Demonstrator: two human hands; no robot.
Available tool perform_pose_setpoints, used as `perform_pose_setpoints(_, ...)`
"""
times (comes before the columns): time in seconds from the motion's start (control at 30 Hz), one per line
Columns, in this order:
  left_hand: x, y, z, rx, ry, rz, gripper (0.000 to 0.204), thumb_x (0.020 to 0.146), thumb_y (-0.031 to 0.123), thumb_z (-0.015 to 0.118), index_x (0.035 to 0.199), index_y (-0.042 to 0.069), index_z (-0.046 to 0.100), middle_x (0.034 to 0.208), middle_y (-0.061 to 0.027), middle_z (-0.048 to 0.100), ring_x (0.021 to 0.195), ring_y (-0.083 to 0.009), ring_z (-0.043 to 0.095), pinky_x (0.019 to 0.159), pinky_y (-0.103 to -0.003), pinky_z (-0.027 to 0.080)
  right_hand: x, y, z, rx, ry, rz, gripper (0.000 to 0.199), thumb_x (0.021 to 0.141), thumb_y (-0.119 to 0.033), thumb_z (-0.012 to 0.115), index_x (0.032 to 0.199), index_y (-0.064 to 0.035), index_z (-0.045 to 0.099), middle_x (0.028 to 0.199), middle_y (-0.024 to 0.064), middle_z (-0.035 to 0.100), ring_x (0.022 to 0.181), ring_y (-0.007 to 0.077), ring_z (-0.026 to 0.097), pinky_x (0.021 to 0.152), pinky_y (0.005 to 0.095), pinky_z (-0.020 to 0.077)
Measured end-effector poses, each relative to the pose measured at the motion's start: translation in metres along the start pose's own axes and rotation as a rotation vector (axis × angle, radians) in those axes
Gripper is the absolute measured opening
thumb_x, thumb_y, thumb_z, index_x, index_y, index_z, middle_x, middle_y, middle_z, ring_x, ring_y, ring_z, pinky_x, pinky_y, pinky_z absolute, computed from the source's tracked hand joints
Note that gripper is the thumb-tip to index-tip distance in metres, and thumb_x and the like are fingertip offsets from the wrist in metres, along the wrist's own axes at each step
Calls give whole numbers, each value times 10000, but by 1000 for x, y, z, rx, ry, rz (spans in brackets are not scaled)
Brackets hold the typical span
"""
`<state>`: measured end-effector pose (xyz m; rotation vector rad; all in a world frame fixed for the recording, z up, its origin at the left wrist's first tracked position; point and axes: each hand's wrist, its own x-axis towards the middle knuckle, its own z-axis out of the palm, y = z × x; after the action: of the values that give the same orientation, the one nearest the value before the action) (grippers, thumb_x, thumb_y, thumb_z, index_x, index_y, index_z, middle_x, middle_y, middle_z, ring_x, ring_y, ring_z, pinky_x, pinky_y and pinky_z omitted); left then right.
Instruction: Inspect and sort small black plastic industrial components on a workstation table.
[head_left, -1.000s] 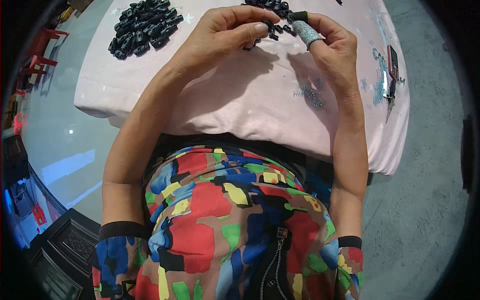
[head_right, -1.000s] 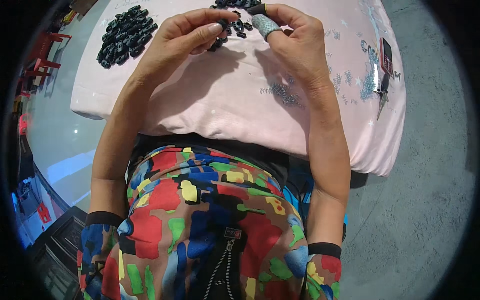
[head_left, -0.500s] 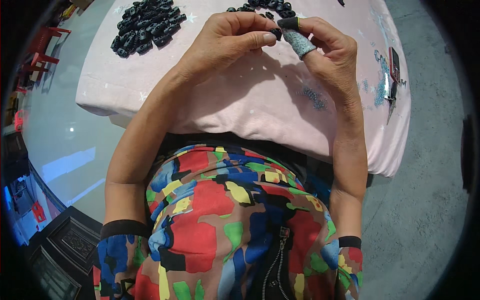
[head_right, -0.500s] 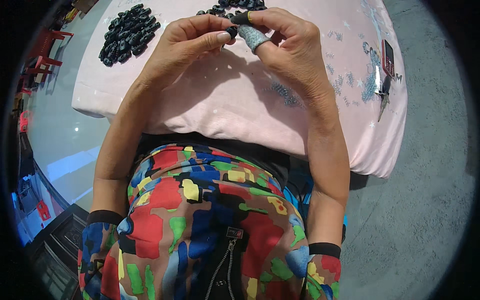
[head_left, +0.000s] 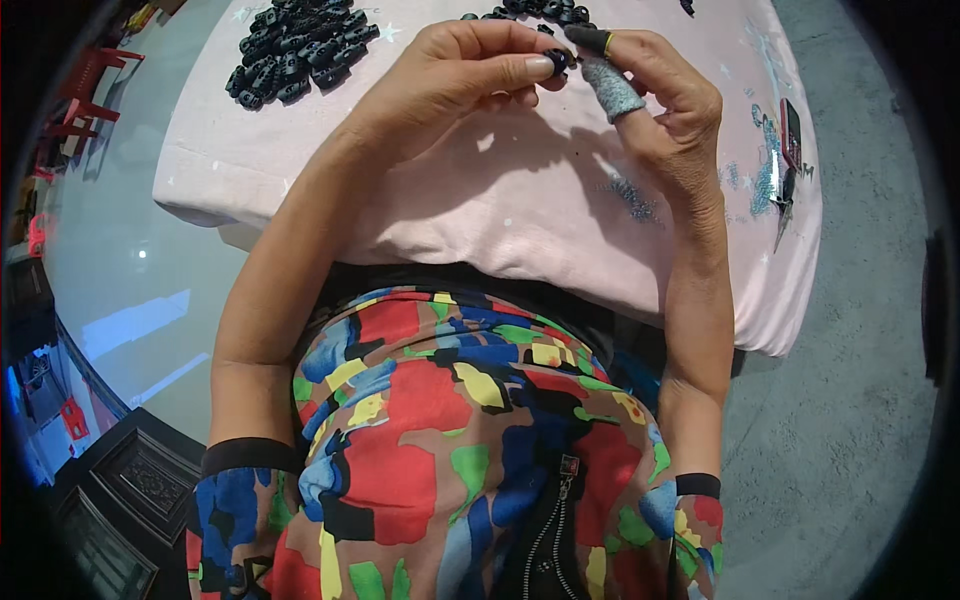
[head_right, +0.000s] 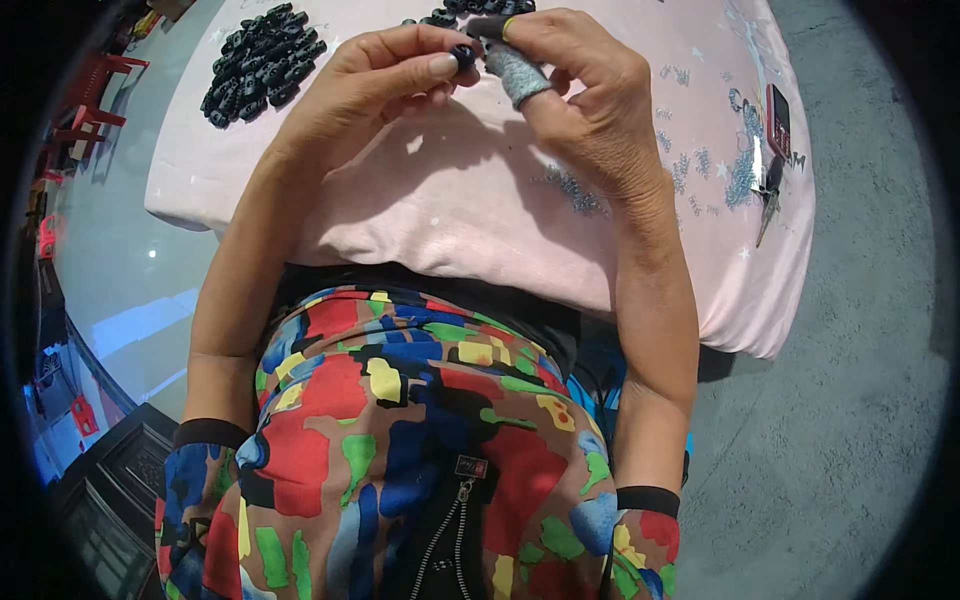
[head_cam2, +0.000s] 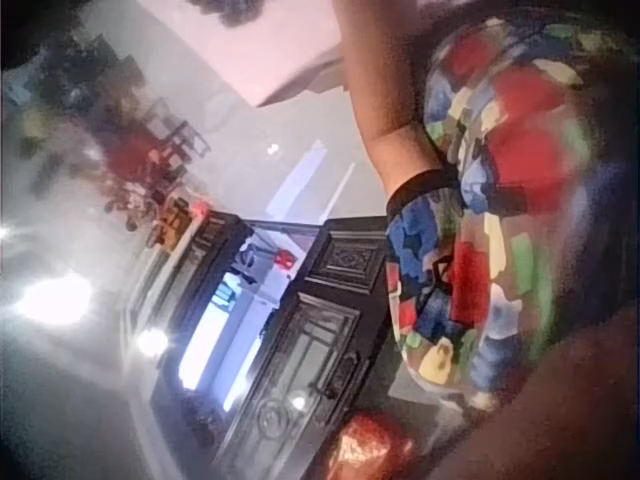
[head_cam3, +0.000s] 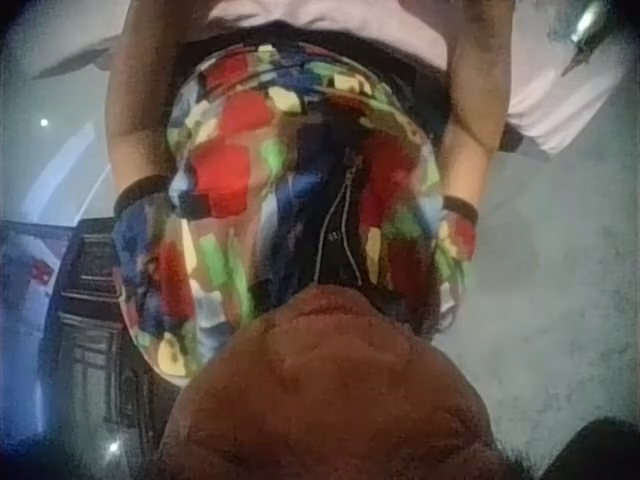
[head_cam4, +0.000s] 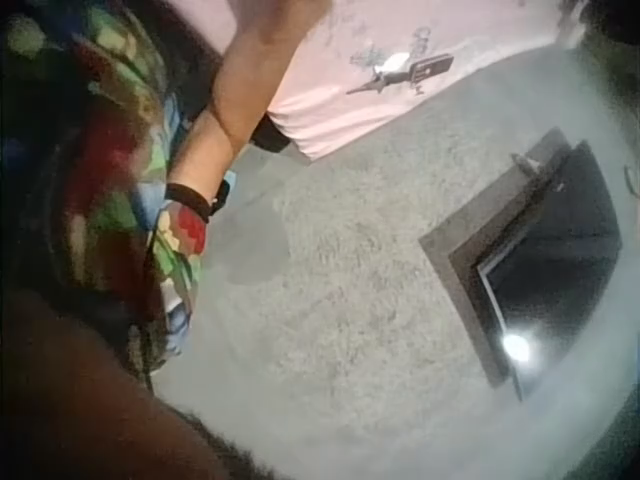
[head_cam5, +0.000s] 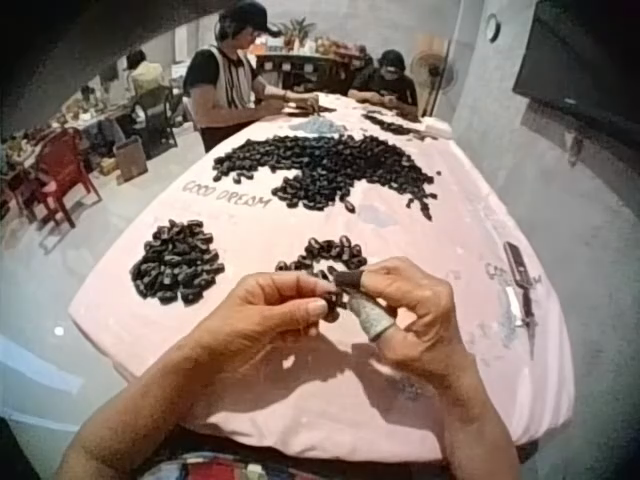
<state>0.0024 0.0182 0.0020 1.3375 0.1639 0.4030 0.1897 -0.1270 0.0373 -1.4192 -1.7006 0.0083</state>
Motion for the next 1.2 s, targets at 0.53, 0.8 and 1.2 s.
perform_pose_setpoints(0.53, -3, -2, -16, 19, 42, 43, 276, 1015, 208, 677, 1251, 66, 697, 1051, -3, 734, 844, -27, 613, 744, -161, 500, -5, 11, 26, -304, -130, 180, 213, 838, -157, 738, 1029, -70, 775, 903, 126, 731, 816, 271, 704, 763, 375, 555)
perform_pose_setpoints(0.8, -5, -4, -8, 67, 73, -9, 277, 1003, 201, 695, 1244, 65, 701, 1045, 0, 733, 850, -31, 628, 805, -165, 536, -1, -3, 13, 268, -39, 520, 204, 919, -7, 656, 1095, -2, 759, 867, -9, 708, 775, 42, 603, 669, 203, 486)
perform_pose_setpoints(1.2, -3, -6, 0, 8, 65, 8, 245, 1019, 219, 675, 1209, 64, 684, 1016, 11, 716, 859, -19, 631, 790, -152, 522, -2, 0, 20, 658, -40, 645, 232, 925, 6, 617, 1124, -23, 734, 930, -5, 715, 733, 18, 587, 620, 177, 475)
